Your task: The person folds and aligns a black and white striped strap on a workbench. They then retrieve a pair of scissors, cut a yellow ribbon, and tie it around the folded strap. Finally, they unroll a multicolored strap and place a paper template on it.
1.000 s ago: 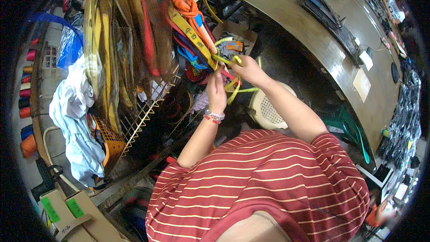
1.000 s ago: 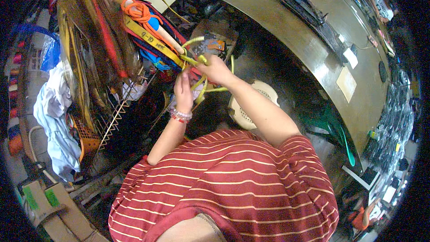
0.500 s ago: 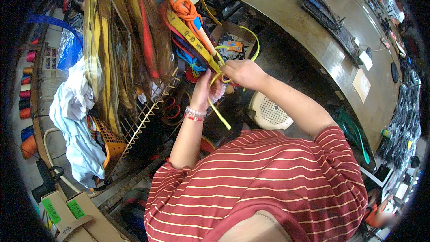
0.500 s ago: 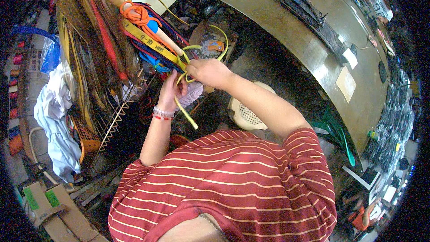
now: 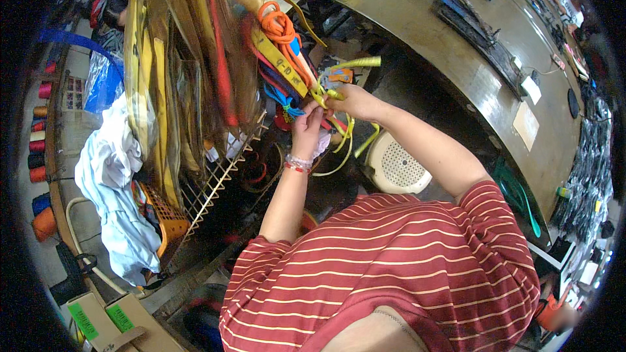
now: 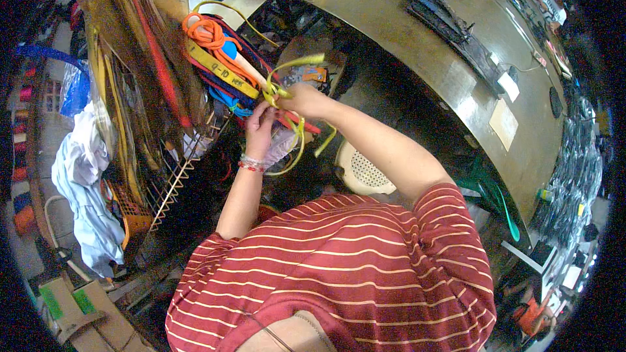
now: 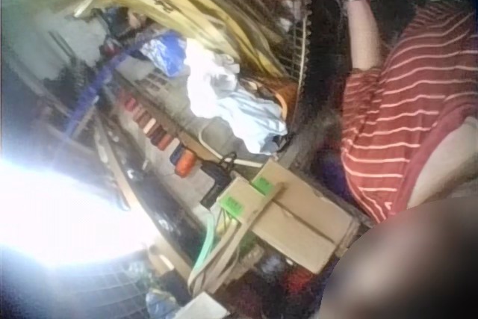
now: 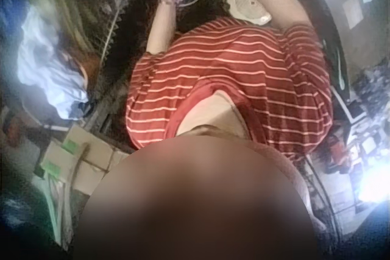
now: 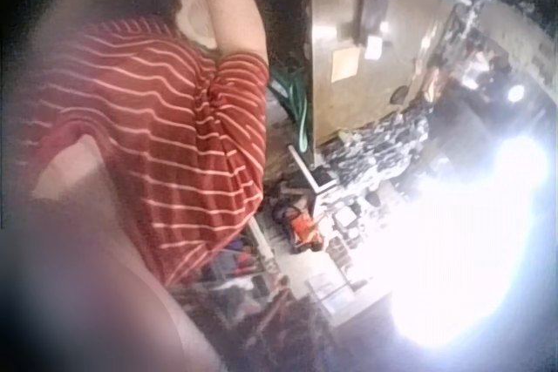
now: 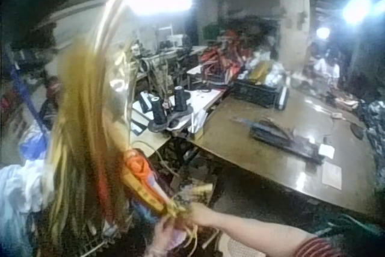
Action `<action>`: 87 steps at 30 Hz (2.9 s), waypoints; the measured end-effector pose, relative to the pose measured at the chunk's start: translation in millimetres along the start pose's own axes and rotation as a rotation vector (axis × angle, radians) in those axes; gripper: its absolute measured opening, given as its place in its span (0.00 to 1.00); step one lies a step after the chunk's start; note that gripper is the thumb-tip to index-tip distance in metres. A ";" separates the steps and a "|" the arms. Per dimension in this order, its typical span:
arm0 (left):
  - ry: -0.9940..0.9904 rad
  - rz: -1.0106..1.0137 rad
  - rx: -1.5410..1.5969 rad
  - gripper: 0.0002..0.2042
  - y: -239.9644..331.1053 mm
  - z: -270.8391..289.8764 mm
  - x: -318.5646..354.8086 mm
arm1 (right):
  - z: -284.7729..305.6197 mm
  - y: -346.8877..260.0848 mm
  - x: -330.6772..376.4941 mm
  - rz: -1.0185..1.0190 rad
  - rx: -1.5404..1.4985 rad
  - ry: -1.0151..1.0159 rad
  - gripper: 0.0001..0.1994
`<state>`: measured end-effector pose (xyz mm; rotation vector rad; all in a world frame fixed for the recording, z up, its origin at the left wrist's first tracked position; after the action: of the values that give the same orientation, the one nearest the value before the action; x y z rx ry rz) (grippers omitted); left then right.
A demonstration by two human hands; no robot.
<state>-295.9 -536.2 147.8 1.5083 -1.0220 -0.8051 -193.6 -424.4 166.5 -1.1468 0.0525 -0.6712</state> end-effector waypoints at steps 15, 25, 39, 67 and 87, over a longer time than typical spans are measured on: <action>0.350 -0.207 -0.292 0.06 1.1 52.2 24.4 | 79.1 3.9 13.8 0.171 -0.009 0.470 0.26; -0.365 0.355 0.256 0.24 30.5 -133.1 41.2 | 61.1 -11.4 161.9 0.466 0.286 0.603 0.21; -0.663 0.575 0.380 0.17 -11.8 -373.2 92.0 | 132.2 113.5 401.5 -0.001 0.171 0.830 0.32; -0.676 0.454 0.197 0.10 -14.9 -601.6 79.5 | 305.6 229.4 512.9 -0.072 -0.752 0.780 0.08; -1.135 0.313 -0.020 0.07 -108.8 -532.6 -235.7 | 375.0 287.4 226.2 -0.047 -0.136 0.973 0.07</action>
<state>108.5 -103.6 127.2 0.7472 -1.9852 -1.4662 260.5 -163.9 150.0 -0.8556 0.9066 -1.2295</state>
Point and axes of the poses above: each hand's wrist, its own x-axis away from the middle knuckle, its own z-axis out of the back of the hand, y = z × x, the point moved 3 cm from there along -x, towards the middle knuckle
